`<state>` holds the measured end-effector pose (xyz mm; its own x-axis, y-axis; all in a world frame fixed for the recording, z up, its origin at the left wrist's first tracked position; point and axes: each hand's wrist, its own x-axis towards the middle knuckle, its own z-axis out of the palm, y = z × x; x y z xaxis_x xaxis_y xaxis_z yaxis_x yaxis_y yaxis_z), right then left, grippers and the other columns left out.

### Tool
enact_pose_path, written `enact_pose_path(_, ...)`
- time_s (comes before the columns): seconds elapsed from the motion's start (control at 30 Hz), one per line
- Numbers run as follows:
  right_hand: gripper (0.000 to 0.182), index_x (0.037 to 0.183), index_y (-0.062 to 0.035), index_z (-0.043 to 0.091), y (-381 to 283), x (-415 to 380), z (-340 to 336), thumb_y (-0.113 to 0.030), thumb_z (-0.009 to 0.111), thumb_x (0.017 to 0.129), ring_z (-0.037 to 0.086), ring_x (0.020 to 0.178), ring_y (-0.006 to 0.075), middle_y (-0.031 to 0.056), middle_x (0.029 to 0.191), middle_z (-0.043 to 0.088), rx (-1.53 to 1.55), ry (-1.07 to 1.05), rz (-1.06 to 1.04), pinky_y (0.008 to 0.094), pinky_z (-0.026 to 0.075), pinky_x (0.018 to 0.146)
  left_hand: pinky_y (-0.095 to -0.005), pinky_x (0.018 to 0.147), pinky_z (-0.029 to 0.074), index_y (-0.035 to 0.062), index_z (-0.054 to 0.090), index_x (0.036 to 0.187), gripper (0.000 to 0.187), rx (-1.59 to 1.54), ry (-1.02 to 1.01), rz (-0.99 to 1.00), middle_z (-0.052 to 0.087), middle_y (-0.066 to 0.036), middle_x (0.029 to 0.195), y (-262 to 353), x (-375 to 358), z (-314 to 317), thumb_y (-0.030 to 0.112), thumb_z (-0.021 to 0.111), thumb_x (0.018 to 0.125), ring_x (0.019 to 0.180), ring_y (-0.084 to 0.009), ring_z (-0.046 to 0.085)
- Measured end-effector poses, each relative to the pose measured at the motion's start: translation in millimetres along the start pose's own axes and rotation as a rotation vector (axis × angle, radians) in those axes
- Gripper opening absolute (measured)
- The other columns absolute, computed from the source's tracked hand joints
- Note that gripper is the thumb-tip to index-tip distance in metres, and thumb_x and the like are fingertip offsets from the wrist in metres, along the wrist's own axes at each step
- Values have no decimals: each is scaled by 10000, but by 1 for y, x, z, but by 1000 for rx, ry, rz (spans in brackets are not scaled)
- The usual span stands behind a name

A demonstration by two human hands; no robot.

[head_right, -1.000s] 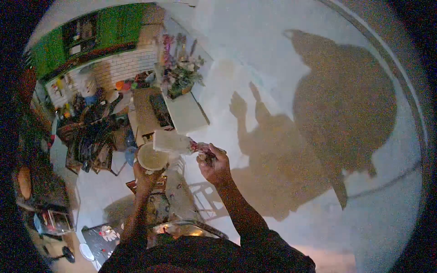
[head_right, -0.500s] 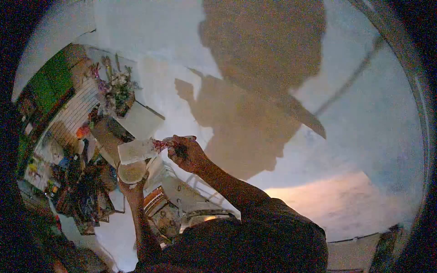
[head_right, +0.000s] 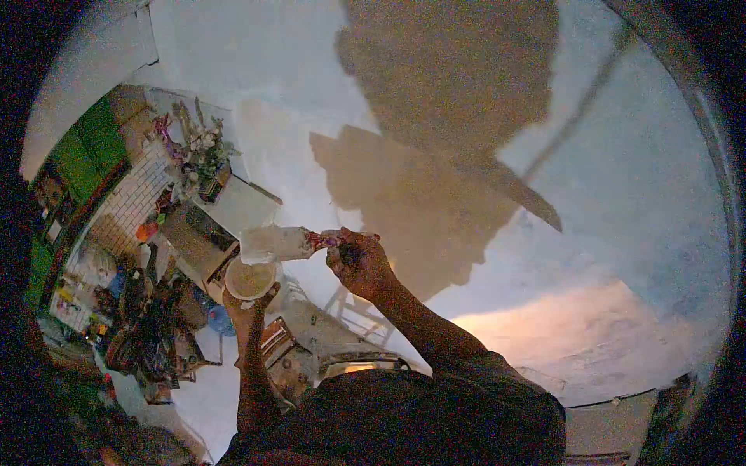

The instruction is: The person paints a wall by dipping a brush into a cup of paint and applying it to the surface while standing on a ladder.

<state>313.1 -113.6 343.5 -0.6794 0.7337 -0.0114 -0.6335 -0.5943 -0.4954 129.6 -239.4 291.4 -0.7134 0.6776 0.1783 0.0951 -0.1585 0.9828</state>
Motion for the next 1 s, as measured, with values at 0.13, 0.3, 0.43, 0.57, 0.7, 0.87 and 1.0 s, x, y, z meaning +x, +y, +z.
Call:
enact_pose_path(0.13, 263, 957, 74, 555, -2, -4, 6, -176, 497, 896, 598, 652, 184, 164, 833, 615, -1497, -41, -463, 223, 505, 486, -347, 850, 438, 23, 490, 1144, 660, 31, -85, 75, 560, -110, 1066, 6, 2, 2, 157, 826, 591, 974, -207, 551)
enact_pose_path(0.3, 267, 922, 54, 539, -1, 11, 1, -210, 518, 884, 566, 638, 178, 131, 779, 592, -55, -78, 34, 217, 486, 515, -309, 805, 463, -1, 532, 1097, 589, 23, -42, -16, 603, -102, 1023, 11, -2, 6, 146, 818, 604, 935, -181, 580)
enact_pose_path(0.43, 191, 894, -23, 531, -4, 11, 12, -211, 542, 870, 555, 627, 174, 110, 788, 587, -1687, -40, -497, 263, 473, 548, -322, 811, 481, 3, 507, 1115, 623, -22, -139, 10, 601, -105, 1030, 20, -1, 3, 138, 824, 595, 928, -192, 588)
enact_pose_path(0.57, 186, 932, -25, 528, 6, 25, 23, -202, 521, 876, 557, 606, 168, 75, 764, 587, -353, -155, 5, 284, 458, 507, -340, 835, 492, 18, 430, 1204, 748, 31, -53, 52, 559, -121, 1124, 13, 3, -12, 124, 829, 581, 988, -222, 574)
enact_pose_path(0.7, 198, 962, -10, 534, 17, 28, 33, -190, 505, 882, 546, 584, 166, 74, 752, 581, -446, -151, -3, 277, 438, 482, -308, 802, 504, -12, 469, 1155, 656, -36, 62, 193, 614, -113, 1033, 14, 2, -23, 123, 814, 614, 941, -174, 599)
enact_pose_path(0.87, 244, 1029, 19, 529, 38, 36, 49, -178, 479, 893, 524, 540, 186, 96, 728, 564, -606, -215, -102, 289, 411, 448, -310, 799, 509, -2, 456, 1155, 652, 39, 113, 217, 572, -118, 1089, 12, 12, -49, 126, 811, 624, 994, -193, 580)
enact_pose_path(1.0, 237, 1030, 31, 525, 56, 44, 57, -158, 479, 893, 523, 535, 200, 115, 742, 570, -754, -318, -198, 294, 413, 443, -306, 814, 500, -3, 461, 1147, 647, 40, 204, 130, 557, -124, 1104, 26, 18, -60, 120, 811, 617, 1002, -194, 574)
